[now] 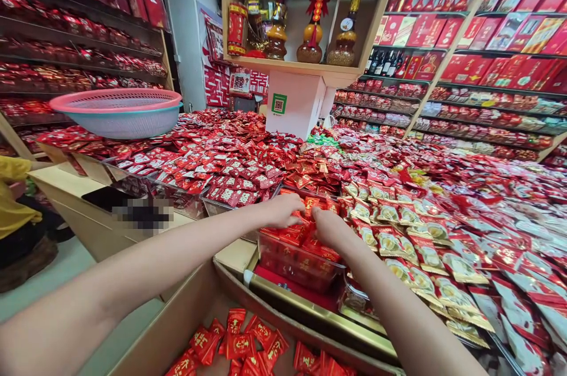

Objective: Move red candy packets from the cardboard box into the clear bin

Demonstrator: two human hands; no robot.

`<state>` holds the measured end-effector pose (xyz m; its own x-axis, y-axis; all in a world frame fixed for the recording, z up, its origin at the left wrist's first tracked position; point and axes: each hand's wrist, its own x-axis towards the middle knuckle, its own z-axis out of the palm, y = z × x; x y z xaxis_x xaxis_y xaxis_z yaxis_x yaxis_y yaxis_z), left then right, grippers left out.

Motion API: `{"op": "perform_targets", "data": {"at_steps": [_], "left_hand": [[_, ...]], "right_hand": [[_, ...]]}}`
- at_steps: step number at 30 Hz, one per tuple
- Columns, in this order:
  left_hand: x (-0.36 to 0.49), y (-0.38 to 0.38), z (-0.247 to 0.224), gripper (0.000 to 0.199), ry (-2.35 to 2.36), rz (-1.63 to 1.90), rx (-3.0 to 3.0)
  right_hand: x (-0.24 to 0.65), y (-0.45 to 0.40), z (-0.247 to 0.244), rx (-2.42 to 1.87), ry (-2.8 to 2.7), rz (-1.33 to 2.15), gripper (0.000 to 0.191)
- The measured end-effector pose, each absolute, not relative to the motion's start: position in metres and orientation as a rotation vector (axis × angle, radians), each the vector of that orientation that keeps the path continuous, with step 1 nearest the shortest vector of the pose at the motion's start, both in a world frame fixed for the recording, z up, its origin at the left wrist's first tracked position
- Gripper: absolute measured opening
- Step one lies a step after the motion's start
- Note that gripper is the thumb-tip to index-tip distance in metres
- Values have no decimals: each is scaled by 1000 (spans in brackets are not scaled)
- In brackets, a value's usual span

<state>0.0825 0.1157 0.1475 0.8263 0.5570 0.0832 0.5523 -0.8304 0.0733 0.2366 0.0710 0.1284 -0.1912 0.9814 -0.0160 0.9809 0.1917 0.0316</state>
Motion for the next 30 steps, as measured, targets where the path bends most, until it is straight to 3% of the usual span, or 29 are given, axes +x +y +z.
{"op": "perform_targets", "data": {"at_steps": [8,19,23,30], "left_hand": [[107,133,140,18,1050,-96,2908],[93,140,141,20,868,-37,2984],[77,136,147,16,784,81,3028],[53,117,159,26,828,104,2971]], "right_hand": [[239,81,120,1826,2444,89,10],[239,77,119,1747,2591,105,17],[234,67,128,1845,2668,5,22],[221,60,132,2034,2745,-338,31]]}}
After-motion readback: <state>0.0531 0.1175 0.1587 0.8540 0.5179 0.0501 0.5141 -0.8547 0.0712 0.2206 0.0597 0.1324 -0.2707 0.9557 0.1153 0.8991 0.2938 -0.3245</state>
